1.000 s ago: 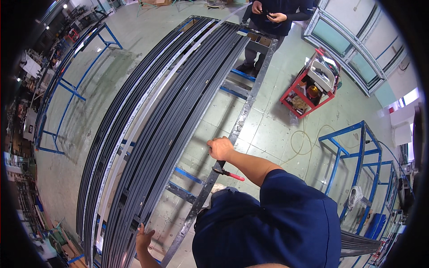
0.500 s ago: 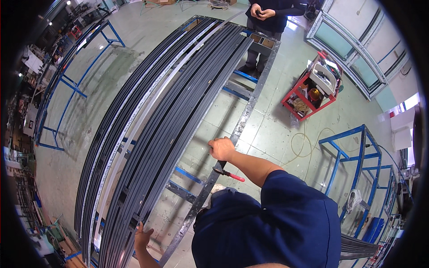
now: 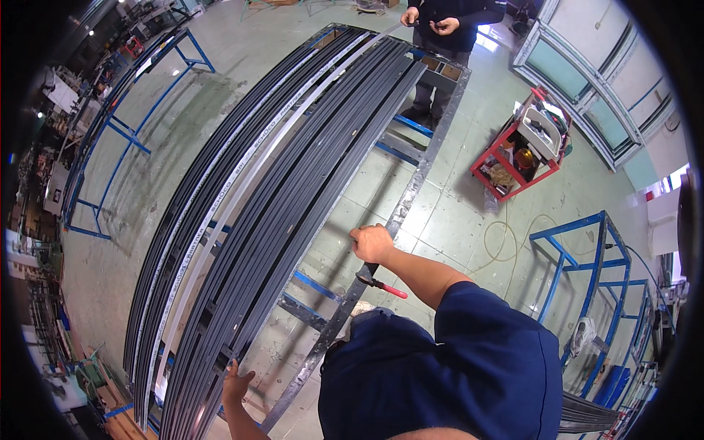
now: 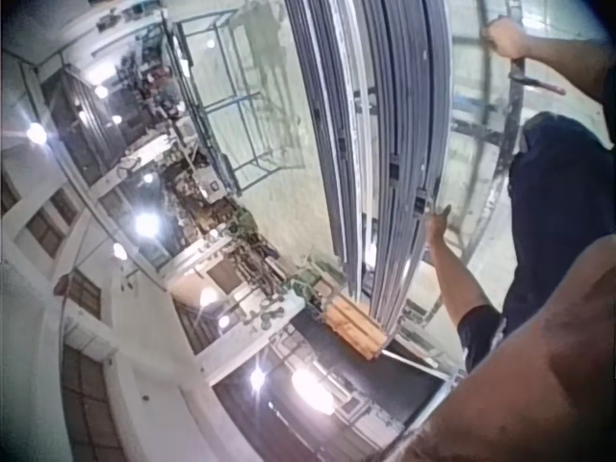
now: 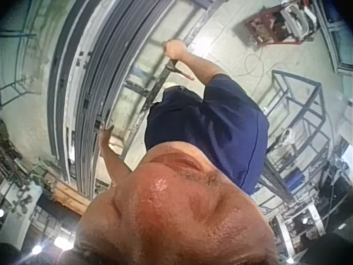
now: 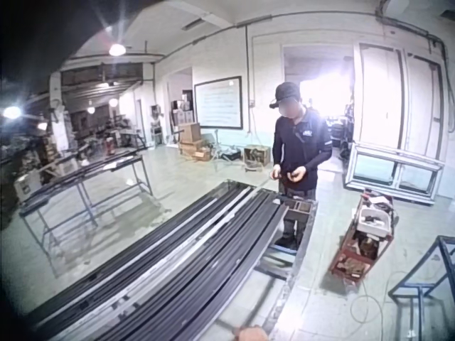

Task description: The person arranges and aligns metal frame profiles on a workbench by hand.

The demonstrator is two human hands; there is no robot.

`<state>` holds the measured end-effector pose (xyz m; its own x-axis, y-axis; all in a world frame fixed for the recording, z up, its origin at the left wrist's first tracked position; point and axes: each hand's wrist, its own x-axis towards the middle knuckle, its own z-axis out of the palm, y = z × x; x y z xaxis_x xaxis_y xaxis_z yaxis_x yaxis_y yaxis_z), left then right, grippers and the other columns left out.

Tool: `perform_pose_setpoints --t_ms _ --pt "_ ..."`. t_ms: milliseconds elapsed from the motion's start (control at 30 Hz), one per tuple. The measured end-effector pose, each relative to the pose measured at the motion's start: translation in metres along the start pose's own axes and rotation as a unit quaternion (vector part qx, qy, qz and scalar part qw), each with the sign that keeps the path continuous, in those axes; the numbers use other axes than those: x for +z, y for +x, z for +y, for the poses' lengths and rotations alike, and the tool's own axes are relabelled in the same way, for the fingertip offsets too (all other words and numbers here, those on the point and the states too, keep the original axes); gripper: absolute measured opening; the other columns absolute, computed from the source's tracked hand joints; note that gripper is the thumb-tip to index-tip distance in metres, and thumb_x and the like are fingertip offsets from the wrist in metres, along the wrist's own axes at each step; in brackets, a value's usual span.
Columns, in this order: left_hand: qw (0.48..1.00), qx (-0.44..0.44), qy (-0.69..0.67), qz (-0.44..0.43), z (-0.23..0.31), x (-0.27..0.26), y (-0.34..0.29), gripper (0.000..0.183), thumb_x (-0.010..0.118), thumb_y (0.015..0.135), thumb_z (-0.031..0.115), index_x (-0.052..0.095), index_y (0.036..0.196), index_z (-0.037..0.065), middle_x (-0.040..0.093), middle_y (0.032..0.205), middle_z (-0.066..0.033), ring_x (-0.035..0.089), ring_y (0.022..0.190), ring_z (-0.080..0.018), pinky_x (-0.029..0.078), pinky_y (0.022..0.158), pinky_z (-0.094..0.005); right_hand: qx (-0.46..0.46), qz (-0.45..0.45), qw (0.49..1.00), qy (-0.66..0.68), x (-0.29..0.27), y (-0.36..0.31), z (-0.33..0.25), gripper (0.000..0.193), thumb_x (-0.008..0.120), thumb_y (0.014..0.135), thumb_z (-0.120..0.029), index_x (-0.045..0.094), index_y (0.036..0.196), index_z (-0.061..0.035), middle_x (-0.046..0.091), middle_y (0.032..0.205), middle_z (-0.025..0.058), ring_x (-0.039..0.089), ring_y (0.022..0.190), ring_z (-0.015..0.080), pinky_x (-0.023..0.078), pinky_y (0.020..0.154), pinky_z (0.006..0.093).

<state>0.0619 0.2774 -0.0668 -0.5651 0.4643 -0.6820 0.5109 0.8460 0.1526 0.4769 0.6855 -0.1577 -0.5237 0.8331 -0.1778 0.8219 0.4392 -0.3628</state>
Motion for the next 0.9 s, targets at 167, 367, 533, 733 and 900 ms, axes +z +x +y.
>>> perform_pose_setpoints --t_ms 167,367,533,733,900 --pt "1.0 -0.014 0.008 -0.005 0.008 -0.002 -0.002 0.088 0.083 0.084 0.027 0.036 0.158 0.016 0.04 0.156 -0.0295 0.045 0.144 -0.0327 0.04 0.113 -0.0337 0.016 -0.034 0.999 -0.004 -0.003 -0.001 0.001 0.026 0.059 0.086 -0.028 0.07 0.103 -0.0106 0.073 0.099 0.0157 0.07 0.098 0.0315 0.049 0.092 0.0462" --pt "1.0 -0.014 -0.021 -0.013 -0.008 0.002 0.003 0.097 0.085 0.078 0.037 0.035 0.159 0.015 0.032 0.158 -0.0332 0.039 0.147 -0.0363 0.037 0.117 -0.0353 0.015 -0.035 0.999 -0.003 -0.006 0.001 -0.004 0.024 0.06 0.085 -0.027 0.07 0.099 -0.0102 0.073 0.097 0.0152 0.07 0.096 0.0319 0.049 0.092 0.0462" --pt "1.0 0.014 -0.004 -0.008 0.006 -0.003 -0.003 0.092 0.082 0.083 0.031 0.034 0.158 0.011 0.038 0.155 -0.0338 0.043 0.145 -0.0363 0.038 0.115 -0.0354 -0.002 0.0 1.0 -0.003 -0.002 0.002 0.002 0.025 0.061 0.084 -0.027 0.07 0.101 -0.0101 0.071 0.089 0.0147 0.07 0.089 0.0334 0.052 0.088 0.0473" --pt "1.0 0.01 0.011 -0.011 -0.002 -0.002 0.003 0.104 0.086 0.077 0.043 0.032 0.16 0.012 0.032 0.157 -0.0345 0.039 0.146 -0.0403 0.035 0.118 -0.0374 -0.001 -0.004 1.0 -0.011 -0.002 0.004 0.0 0.026 0.061 0.084 -0.027 0.07 0.102 -0.0115 0.073 0.093 0.0141 0.071 0.09 0.0334 0.052 0.087 0.0475" --pt "0.999 0.005 0.033 -0.021 -0.014 0.0 0.009 0.107 0.084 0.074 0.052 0.034 0.159 0.01 0.036 0.157 -0.0319 0.039 0.147 -0.0382 0.036 0.118 -0.0385 0.003 -0.009 1.0 -0.004 -0.001 0.002 -0.002 0.028 0.06 0.084 -0.028 0.071 0.105 -0.0138 0.074 0.095 0.0139 0.071 0.091 0.0344 0.053 0.088 0.0485"
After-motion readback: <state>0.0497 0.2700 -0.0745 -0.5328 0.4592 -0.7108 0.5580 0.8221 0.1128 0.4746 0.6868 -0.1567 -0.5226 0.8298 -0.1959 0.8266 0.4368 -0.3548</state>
